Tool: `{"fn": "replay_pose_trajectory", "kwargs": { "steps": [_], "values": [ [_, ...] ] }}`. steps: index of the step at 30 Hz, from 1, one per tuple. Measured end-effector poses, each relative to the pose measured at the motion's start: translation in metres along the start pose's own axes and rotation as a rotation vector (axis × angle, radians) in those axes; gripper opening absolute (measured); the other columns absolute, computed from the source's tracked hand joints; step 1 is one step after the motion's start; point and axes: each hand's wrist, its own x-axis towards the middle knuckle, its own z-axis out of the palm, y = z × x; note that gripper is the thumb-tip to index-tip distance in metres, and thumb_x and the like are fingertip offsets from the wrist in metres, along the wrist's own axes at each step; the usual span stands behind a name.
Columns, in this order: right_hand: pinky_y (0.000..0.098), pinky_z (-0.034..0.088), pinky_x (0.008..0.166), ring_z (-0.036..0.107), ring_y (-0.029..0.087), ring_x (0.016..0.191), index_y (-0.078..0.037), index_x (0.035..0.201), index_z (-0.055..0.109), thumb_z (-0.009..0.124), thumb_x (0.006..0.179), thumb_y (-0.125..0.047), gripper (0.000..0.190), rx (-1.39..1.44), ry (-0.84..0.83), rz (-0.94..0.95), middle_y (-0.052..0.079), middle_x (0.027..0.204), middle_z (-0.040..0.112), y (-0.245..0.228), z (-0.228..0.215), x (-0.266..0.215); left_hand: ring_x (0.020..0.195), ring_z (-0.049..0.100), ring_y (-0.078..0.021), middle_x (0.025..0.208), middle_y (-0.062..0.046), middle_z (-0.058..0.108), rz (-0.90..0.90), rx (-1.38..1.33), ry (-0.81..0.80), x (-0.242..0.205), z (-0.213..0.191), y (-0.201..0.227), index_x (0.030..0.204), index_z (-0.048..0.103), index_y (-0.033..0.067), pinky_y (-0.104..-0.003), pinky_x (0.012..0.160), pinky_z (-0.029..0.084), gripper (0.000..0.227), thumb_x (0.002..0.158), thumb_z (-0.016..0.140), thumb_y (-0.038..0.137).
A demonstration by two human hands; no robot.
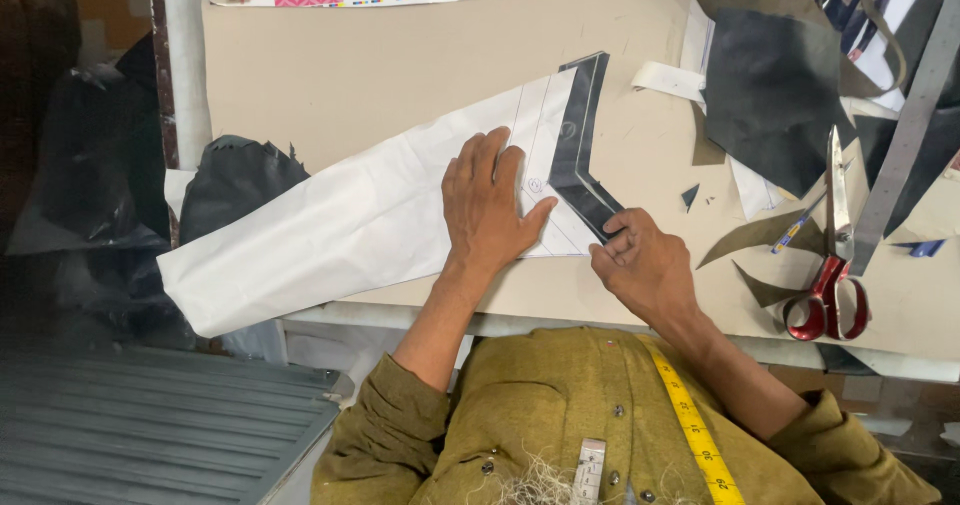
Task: The person uses shears to cut a dark fabric piece along a marked line, then places a paper pattern on a white fabric and traces its outline with a pencil. The person continues to cut the white fabric along the traced lines and marks additional sections on the dark fabric.
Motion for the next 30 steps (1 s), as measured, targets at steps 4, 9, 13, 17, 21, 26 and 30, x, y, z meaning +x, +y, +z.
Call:
{"fn": "replay_pose_trajectory", "kwargs": {
  "steps": [4, 9, 13, 17, 21, 26, 30],
  "values": [
    [0.0311, 0.057, 0.061, 0.073, 0.019, 0.064, 0.002, 0.112, 0.061, 0.074, 0.082, -0.018, 0.039, 0.003, 0.01, -0.018, 0.01, 0.078, 0.076, 0.001, 0.0, 0.0, 0.142, 0.038, -0.0388, 0.149, -0.012, 0.046, -0.02, 0.01, -0.012, -0.001, 0.002, 0.001, 0.124, 0.059, 0.0079, -0.065, 0.11, 0.034, 0.068, 0.072, 0.089, 0.04],
    [0.0311, 0.058, 0.059, 0.073, 0.018, 0.062, 0.002, 0.112, 0.058, 0.074, 0.083, -0.019, 0.039, -0.002, 0.011, -0.031, 0.01, 0.076, 0.075, 0.003, 0.0, 0.001, 0.144, 0.037, -0.039, 0.151, -0.012, 0.044, -0.033, 0.026, -0.008, -0.003, 0.006, 0.003, 0.126, 0.058, 0.0082, -0.065, 0.11, 0.035, 0.068, 0.074, 0.088, 0.04],
    [0.0313, 0.055, 0.06, 0.072, 0.019, 0.061, 0.003, 0.108, 0.059, 0.077, 0.081, -0.018, 0.038, 0.017, 0.056, -0.049, 0.011, 0.075, 0.075, 0.003, 0.0, 0.0, 0.144, 0.036, -0.0386, 0.153, -0.011, 0.042, -0.045, 0.042, -0.017, -0.003, 0.005, 0.006, 0.128, 0.056, 0.0093, -0.067, 0.11, 0.034, 0.072, 0.073, 0.089, 0.042],
    [0.0303, 0.055, 0.059, 0.071, 0.018, 0.06, 0.003, 0.108, 0.059, 0.077, 0.081, -0.018, 0.038, 0.017, 0.046, -0.04, 0.011, 0.074, 0.074, 0.004, -0.001, 0.001, 0.145, 0.032, -0.0408, 0.154, -0.014, 0.039, -0.06, 0.052, -0.077, -0.001, 0.0, 0.012, 0.128, 0.053, 0.0079, -0.07, 0.109, 0.032, 0.088, 0.063, 0.092, 0.052],
    [0.0303, 0.055, 0.058, 0.071, 0.017, 0.06, 0.002, 0.107, 0.058, 0.077, 0.081, -0.017, 0.038, 0.022, 0.058, -0.06, 0.011, 0.073, 0.074, 0.005, -0.001, 0.001, 0.147, 0.02, -0.0443, 0.156, -0.019, 0.03, -0.11, 0.075, -0.196, 0.001, -0.004, 0.021, 0.13, 0.049, 0.0022, -0.078, 0.108, 0.024, 0.109, 0.053, 0.094, 0.065],
    [0.0307, 0.055, 0.058, 0.071, 0.018, 0.059, 0.001, 0.103, 0.057, 0.078, 0.08, -0.017, 0.036, 0.042, 0.086, -0.077, 0.01, 0.072, 0.074, 0.006, 0.0, -0.001, 0.151, 0.01, -0.0443, 0.161, -0.02, 0.02, -0.156, 0.082, -0.263, 0.001, -0.003, 0.028, 0.134, 0.044, 0.0011, -0.08, 0.111, 0.018, 0.114, 0.054, 0.092, 0.067],
    [0.0314, 0.054, 0.058, 0.071, 0.019, 0.059, 0.001, 0.102, 0.057, 0.079, 0.08, -0.018, 0.037, 0.009, 0.08, -0.066, 0.011, 0.071, 0.073, 0.006, -0.001, 0.003, 0.152, 0.008, -0.0446, 0.163, -0.021, 0.017, -0.163, 0.084, -0.273, 0.002, -0.001, 0.029, 0.136, 0.042, 0.0004, -0.08, 0.111, 0.018, 0.116, 0.055, 0.091, 0.068]
  ]
}}
